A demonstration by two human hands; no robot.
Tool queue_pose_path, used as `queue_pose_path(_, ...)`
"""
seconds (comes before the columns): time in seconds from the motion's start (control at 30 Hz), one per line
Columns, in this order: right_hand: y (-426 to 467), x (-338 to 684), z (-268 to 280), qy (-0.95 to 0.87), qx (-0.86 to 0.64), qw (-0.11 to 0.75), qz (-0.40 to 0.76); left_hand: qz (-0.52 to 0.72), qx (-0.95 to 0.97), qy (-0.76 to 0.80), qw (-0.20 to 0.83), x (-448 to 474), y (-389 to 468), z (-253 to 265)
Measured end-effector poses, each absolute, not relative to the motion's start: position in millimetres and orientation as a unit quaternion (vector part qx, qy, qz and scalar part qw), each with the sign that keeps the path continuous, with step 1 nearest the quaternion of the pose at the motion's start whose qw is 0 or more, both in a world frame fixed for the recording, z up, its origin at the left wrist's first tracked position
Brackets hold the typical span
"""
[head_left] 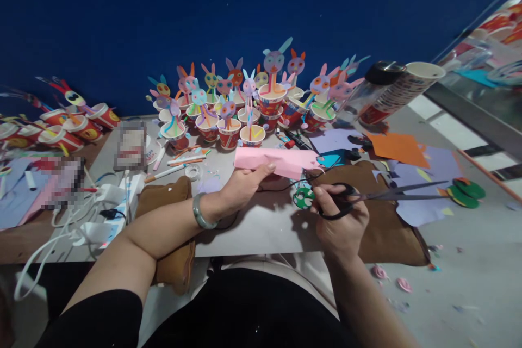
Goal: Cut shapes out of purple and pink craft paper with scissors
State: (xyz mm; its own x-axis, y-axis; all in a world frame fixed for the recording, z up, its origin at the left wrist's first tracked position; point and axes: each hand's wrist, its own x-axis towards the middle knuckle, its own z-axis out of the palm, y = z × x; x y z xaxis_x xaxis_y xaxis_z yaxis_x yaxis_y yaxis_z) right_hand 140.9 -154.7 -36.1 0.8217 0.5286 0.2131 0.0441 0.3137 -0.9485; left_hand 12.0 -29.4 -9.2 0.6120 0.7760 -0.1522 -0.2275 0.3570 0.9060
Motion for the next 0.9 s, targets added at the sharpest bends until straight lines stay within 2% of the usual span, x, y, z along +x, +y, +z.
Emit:
queue_pose_path(0.07,-162,138,-37,-0.277,-0.565,0.75,0.206,0.346,0.46,0.307,0.758,13,-26,-10)
queue_pose_path(0.2,-176,125,-41,-0.393,-0.57,0.631,0.349,0.358,0.443,0.296,0.767,13,-25,-8)
queue_pose_path(0.4,-177,113,-47,-0.438,-0.602,0.534,0.401,0.37,0.415,0.272,0.785,11,-29,3)
queue_pose_path(0.53,-172,112,-46,-0.415,-0.617,0.518,0.422,0.358,0.403,0.266,0.799,10,-34,6)
queue_pose_path(0.9,-161,109,-35,-0.385,-0.627,0.549,0.397,0.281,0.447,0.289,0.799,7,-45,-3)
